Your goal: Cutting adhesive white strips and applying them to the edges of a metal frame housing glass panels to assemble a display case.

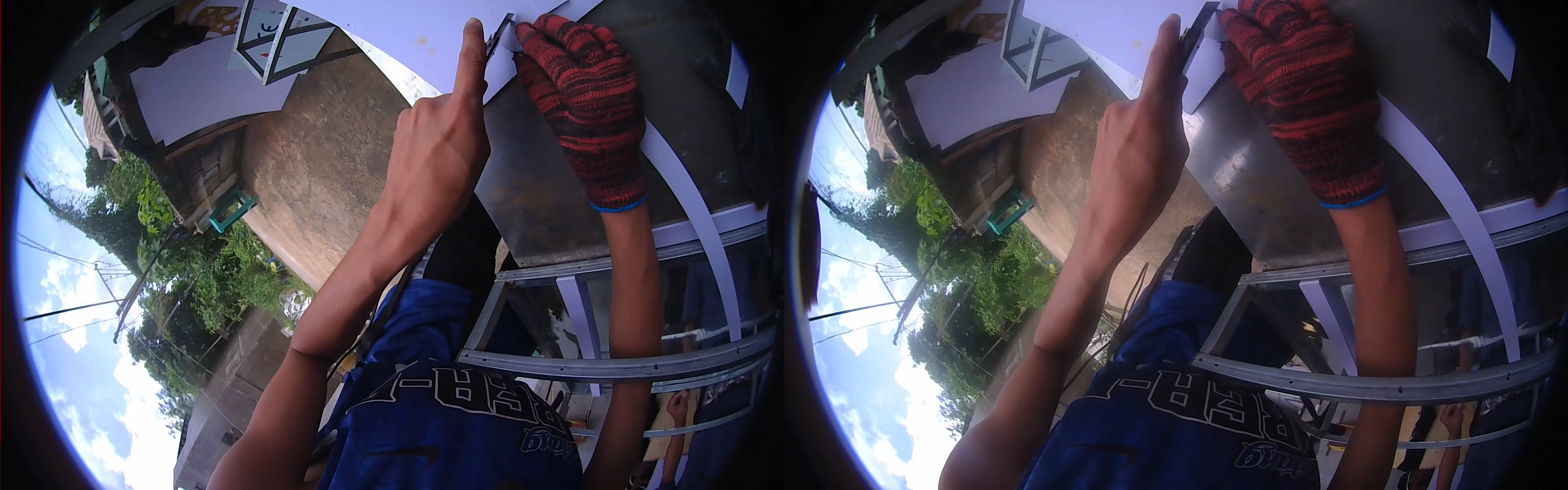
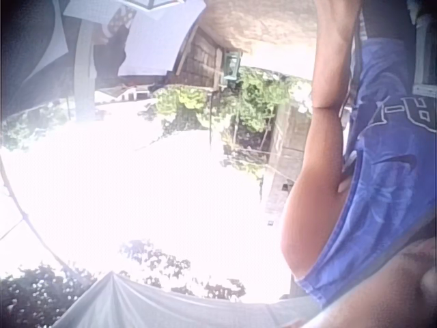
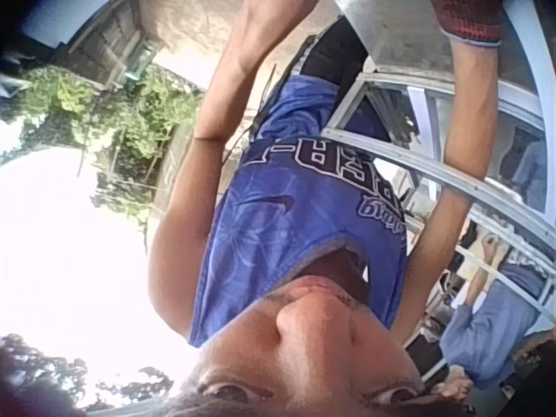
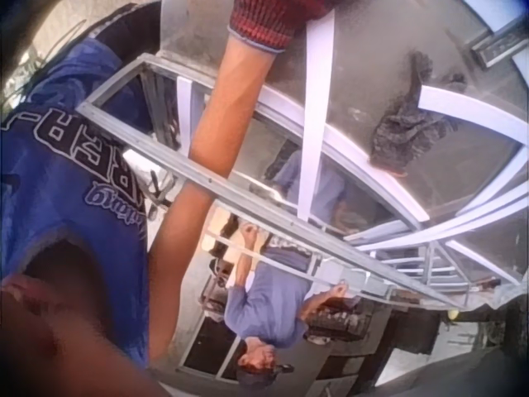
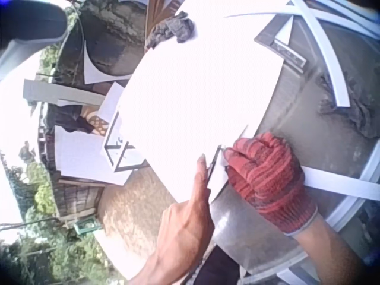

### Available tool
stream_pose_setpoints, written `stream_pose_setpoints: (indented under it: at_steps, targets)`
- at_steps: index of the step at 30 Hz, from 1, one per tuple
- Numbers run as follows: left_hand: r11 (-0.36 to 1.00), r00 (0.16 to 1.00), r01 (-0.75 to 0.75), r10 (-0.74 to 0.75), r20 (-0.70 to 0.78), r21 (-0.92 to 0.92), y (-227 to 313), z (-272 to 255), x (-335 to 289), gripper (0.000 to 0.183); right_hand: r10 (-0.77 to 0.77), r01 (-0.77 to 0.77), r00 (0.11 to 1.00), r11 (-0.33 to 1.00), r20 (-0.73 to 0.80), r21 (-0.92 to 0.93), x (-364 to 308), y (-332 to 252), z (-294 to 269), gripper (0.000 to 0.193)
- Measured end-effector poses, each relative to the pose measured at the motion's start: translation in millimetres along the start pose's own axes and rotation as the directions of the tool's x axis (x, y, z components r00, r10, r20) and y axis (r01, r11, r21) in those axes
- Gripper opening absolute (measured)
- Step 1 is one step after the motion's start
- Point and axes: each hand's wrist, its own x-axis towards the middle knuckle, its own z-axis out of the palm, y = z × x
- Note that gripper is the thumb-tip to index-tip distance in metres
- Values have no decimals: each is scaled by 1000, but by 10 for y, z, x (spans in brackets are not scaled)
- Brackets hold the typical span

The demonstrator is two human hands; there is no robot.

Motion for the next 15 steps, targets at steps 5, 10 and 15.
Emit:
stream_pose_setpoints:
  at_steps: [5, 10, 15]
  targets:
    - [1000, 999, 13, -14, 40, 18, 42, -27, 33, 64, 19, -19, 1000, 999, 12, -27, -34, 20, 14, 35]
    - [998, 997, 62, -62, 55, 2, -28, -112, 11, 64, 0, 0, 1000, 1000, -4, -5, -22, -11, 37, 36]
    - [999, 999, 31, -32, 36, 9, 11, -63, 10, 62, 16, -16, 1000, 1000, -4, -13, -28, 11, 31, 35]
